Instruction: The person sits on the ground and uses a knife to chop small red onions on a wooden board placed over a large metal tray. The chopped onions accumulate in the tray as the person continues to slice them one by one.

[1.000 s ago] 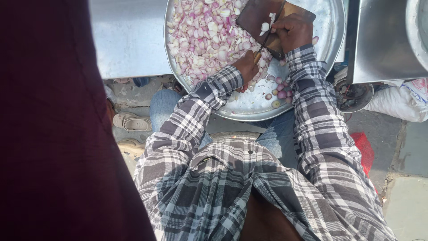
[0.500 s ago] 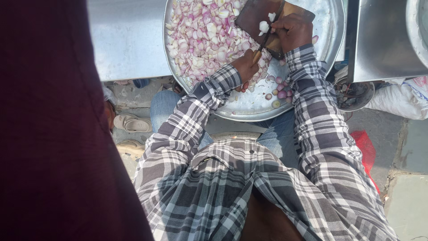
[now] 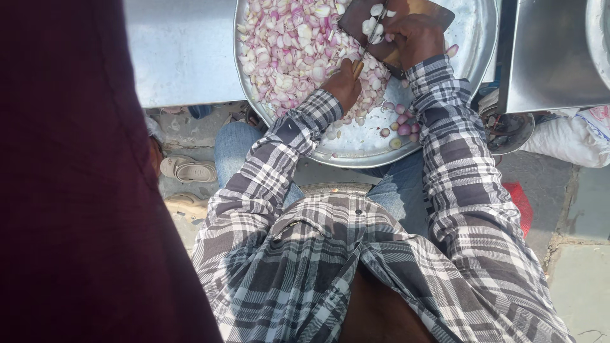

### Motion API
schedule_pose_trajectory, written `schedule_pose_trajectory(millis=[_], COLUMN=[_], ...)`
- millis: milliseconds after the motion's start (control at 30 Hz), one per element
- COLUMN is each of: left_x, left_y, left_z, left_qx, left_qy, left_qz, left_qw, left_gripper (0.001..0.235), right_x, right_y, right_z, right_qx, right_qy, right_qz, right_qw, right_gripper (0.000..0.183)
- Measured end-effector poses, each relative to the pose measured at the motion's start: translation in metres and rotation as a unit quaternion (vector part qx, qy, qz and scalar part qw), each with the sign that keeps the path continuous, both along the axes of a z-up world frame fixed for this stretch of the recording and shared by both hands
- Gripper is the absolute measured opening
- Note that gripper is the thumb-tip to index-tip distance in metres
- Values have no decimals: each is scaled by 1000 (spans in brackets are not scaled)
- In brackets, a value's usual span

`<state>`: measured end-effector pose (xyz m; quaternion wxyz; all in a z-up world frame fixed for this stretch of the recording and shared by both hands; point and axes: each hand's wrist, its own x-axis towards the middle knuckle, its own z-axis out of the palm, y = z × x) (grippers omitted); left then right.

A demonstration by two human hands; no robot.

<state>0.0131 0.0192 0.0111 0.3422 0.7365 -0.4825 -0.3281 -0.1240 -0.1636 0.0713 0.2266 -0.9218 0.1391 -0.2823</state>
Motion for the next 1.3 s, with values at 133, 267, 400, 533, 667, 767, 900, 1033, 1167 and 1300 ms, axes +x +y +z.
schedule_pose_trajectory(millis=[133, 267, 400, 533, 667, 767, 900, 1033, 1167, 1300], left_x=[-3, -10, -6, -11, -9, -7, -14, -6, -16, -23], left_y=[-6, -13, -11, -9, -8, -11, -5, -10, -9, -9], left_z=[-19, -13, 20, 47, 60, 61, 60, 64, 53, 31], left_qx=[20, 38, 155, 139, 148, 118, 141, 148, 133, 138], left_qy=[-38, -9, 121, 128, 163, 169, 175, 235, 321, 261], left_qz=[-21, -60, -57, -63, -63, -68, -59, -55, -41, 33], left_qw=[999, 997, 979, 980, 973, 976, 973, 959, 937, 955], left_gripper=[36, 35, 35, 36, 33, 33, 32, 31, 30, 32], right_x=[2, -1, -1, -5, 0, 3, -6, 1, -5, -2], right_y=[-1, -2, -3, -5, -8, -14, -10, -18, -15, -15], right_z=[-3, -13, -18, -22, -20, -21, -26, -27, -33, -27], right_qx=[0, -13, -14, 11, 3, 9, 8, 5, 0, -1], right_qy=[-18, -30, -35, -23, -44, -37, -30, -26, -33, -18], right_qz=[-27, -47, -49, -65, -50, -54, -52, -55, -46, -34], right_qw=[999, 998, 998, 998, 998, 998, 998, 998, 998, 999], right_gripper=[15, 17, 18, 18, 17, 18, 17, 17, 18, 18])
